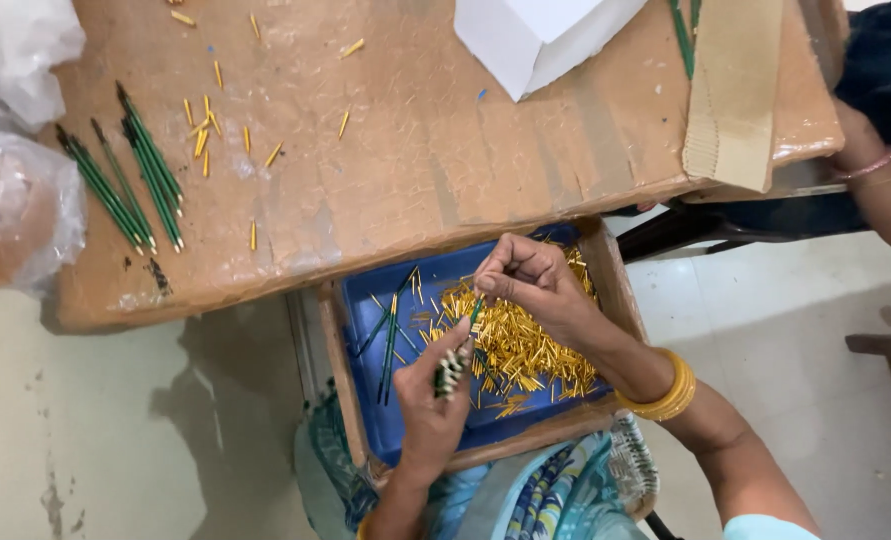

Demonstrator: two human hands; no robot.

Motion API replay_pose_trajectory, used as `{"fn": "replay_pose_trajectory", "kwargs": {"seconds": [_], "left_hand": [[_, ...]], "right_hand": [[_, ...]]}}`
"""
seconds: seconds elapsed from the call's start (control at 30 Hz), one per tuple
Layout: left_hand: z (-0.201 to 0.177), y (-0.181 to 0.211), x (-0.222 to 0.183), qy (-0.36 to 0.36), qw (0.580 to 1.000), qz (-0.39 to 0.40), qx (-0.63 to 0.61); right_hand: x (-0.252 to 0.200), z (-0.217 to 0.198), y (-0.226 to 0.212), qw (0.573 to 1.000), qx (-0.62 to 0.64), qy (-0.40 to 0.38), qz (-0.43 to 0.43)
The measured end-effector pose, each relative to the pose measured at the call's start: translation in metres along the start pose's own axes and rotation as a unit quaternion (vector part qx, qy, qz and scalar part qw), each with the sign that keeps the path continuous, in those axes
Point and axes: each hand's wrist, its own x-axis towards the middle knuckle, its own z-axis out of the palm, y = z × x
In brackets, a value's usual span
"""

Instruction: The person sits at a workbench and fits gold metal ferrules onto the ends of green pen barrels, inserting each barrel into a ferrule picked from a tray. They gather the finished pens into a bundle in one hand and periodically place completed bundles on the table.

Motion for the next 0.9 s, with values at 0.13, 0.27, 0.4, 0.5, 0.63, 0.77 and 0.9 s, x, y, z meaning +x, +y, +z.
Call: {"fn": "replay_pose_trajectory", "kwargs": {"seconds": [0.13, 0.27, 0.4, 0.5, 0.63, 0.77, 0.9], "left_hand": [[0.002, -0.008, 0.001, -0.021, 0.982, 0.145, 0.12], [0.009, -0.047, -0.017, 0.003, 0.973, -0.173, -0.151], [0.001, -0.082, -0.015, -0.006, 0.95, -0.166, -0.265], [-0.007, -0.113, -0.018, -0.003, 0.96, -0.159, -0.232], [-0.009, -0.128, -0.019, 0.064, 0.964, -0.256, 0.025], [-0.071, -0.249, -0.042, 0.083, 0.975, -0.185, 0.095], [-0.091, -0.271, -0.035, -0.08, 0.98, -0.015, 0.179]], "right_hand": [[0.0, 0.0, 0.0, 1.0, -0.008, 0.011, 0.016], [-0.003, -0.006, 0.011, 0.999, -0.009, 0.035, 0.02], [-0.009, -0.005, 0.003, 0.996, 0.043, -0.073, -0.005], [-0.015, -0.006, 0.026, 0.996, 0.061, -0.072, -0.001], [-0.024, 0.002, 0.023, 0.999, -0.019, -0.02, -0.04], [-0.031, 0.007, 0.031, 0.989, -0.132, -0.003, -0.071], [-0.036, 0.001, 0.067, 0.928, -0.356, -0.012, -0.108]]}}
